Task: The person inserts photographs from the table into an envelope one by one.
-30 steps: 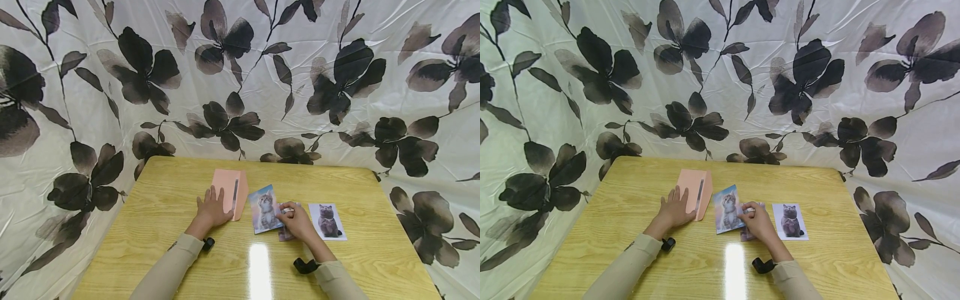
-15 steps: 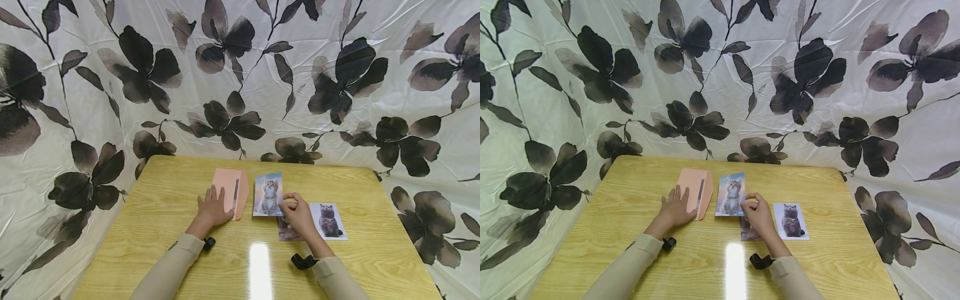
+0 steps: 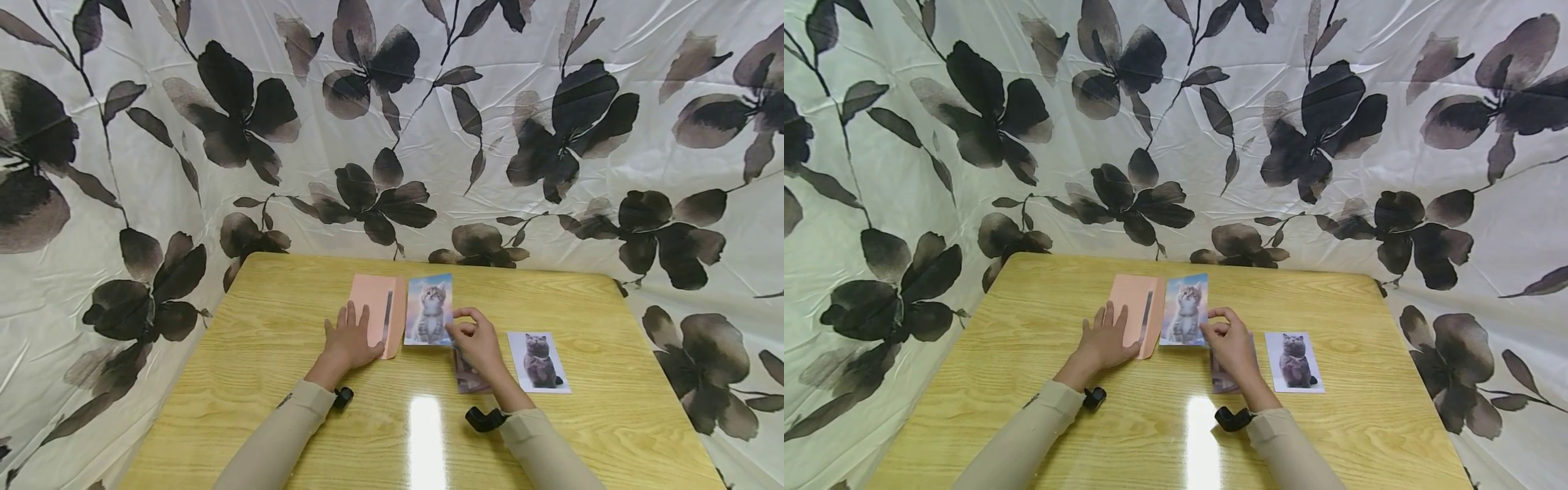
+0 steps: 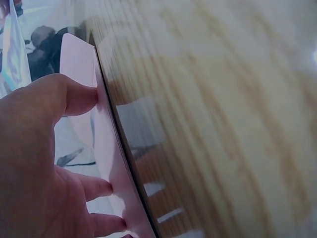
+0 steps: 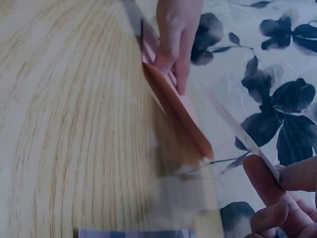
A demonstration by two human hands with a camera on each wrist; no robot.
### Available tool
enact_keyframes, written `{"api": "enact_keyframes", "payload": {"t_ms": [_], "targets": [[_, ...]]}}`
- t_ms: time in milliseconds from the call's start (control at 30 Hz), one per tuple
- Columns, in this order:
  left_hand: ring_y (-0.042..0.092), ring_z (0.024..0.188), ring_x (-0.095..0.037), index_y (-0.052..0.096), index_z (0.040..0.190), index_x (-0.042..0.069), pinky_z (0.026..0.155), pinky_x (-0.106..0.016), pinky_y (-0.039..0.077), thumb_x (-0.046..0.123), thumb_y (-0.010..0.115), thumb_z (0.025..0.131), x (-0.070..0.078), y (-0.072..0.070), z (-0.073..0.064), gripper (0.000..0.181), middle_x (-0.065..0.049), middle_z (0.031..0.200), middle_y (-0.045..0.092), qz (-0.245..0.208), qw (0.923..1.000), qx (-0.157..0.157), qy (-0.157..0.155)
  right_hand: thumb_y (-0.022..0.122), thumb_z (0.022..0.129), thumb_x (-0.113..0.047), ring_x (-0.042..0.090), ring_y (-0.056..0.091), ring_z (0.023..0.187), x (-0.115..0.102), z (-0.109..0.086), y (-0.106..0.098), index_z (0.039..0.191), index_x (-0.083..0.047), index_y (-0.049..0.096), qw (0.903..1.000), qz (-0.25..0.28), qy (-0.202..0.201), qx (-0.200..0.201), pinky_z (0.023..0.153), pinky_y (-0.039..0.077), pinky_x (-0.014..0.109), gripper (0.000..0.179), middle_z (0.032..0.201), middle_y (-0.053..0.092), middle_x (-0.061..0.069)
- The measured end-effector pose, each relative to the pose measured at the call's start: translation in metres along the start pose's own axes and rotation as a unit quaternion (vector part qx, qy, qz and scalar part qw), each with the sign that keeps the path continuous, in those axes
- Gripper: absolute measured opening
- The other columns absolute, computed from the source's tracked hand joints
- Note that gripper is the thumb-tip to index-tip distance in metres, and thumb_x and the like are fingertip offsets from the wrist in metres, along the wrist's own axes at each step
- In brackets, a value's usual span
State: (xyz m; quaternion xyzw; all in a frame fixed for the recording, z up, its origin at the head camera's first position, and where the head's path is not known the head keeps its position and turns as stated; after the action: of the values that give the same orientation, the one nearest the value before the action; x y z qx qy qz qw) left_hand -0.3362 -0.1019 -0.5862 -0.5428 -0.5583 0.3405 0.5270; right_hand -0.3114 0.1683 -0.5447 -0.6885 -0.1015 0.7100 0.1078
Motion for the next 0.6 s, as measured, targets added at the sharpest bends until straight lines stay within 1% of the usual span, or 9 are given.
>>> {"api": "enact_keyframes", "payload": {"t_ms": [67, 167, 200, 267, 400, 600], "targets": [[0.012, 0.163, -0.048, 0.019, 0.173, 0.008, 0.122, -0.078, 0.017, 0.060, 0.058, 0.103, 0.000, -0.001, -0.001, 0.095, -0.030, 0.176, 0.010, 0.001, 1.0000, 0.000, -0.001, 0.074, 0.104, -0.019, 0.012, 0.045, 0.049, 0.000, 0.001, 0.001, 0.127, -0.011, 0.067, 0.9998, -0.020, 0.005, 0.004, 0.046, 0.034, 0.026, 0.025, 0.078, 0.076, 0.006], [0.013, 0.163, -0.048, 0.020, 0.173, 0.008, 0.122, -0.078, 0.018, 0.060, 0.058, 0.103, 0.001, -0.001, -0.001, 0.096, -0.030, 0.176, 0.010, 0.005, 1.0000, 0.001, -0.003, 0.075, 0.103, -0.027, 0.012, 0.048, 0.049, 0.000, 0.002, 0.002, 0.126, -0.017, 0.068, 0.9975, -0.067, 0.013, 0.014, 0.047, 0.035, 0.027, 0.026, 0.079, 0.078, -0.001], [0.013, 0.163, -0.048, 0.020, 0.173, 0.007, 0.122, -0.078, 0.018, 0.060, 0.059, 0.103, 0.001, -0.001, -0.001, 0.096, -0.030, 0.176, 0.011, 0.005, 1.0000, 0.001, -0.003, 0.075, 0.104, -0.027, 0.012, 0.047, 0.048, 0.000, 0.003, 0.003, 0.126, -0.017, 0.068, 0.9974, -0.070, 0.012, 0.014, 0.048, 0.035, 0.028, 0.026, 0.078, 0.078, -0.002], [0.013, 0.163, -0.048, 0.020, 0.173, 0.007, 0.122, -0.078, 0.018, 0.061, 0.058, 0.103, 0.001, -0.001, -0.001, 0.096, -0.030, 0.176, 0.011, 0.007, 1.0000, 0.001, -0.004, 0.075, 0.104, -0.025, 0.012, 0.044, 0.048, 0.000, 0.004, 0.006, 0.126, -0.015, 0.068, 0.9981, -0.060, 0.010, 0.010, 0.048, 0.035, 0.028, 0.026, 0.078, 0.077, 0.000], [0.013, 0.163, -0.048, 0.020, 0.173, 0.007, 0.122, -0.078, 0.018, 0.061, 0.058, 0.103, 0.001, -0.001, 0.000, 0.096, -0.030, 0.176, 0.011, 0.005, 1.0000, -0.001, -0.008, 0.074, 0.103, -0.015, 0.010, 0.040, 0.048, -0.002, 0.007, 0.014, 0.126, -0.007, 0.066, 1.0000, -0.004, 0.002, -0.008, 0.048, 0.034, 0.027, 0.026, 0.078, 0.076, 0.010], [0.012, 0.163, -0.048, 0.019, 0.173, 0.008, 0.122, -0.078, 0.016, 0.062, 0.058, 0.102, 0.001, 0.000, 0.001, 0.097, -0.029, 0.176, 0.010, 0.002, 0.9999, -0.004, -0.010, 0.073, 0.104, -0.014, 0.009, 0.042, 0.049, -0.001, 0.008, 0.021, 0.125, -0.008, 0.067, 1.0000, -0.001, -0.003, -0.004, 0.048, 0.034, 0.026, 0.022, 0.075, 0.073, 0.009]]}}
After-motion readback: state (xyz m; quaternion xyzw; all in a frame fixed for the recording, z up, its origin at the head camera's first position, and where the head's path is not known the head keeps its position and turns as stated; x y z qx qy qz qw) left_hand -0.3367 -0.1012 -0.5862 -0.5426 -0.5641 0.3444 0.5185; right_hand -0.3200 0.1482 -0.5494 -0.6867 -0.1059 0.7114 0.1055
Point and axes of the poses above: each hand's wrist, its own z-axis towards the middle knuckle, its own y-axis out of the palm, x = y × z, the point moved 10 cm from there along z, towards the middle knuckle
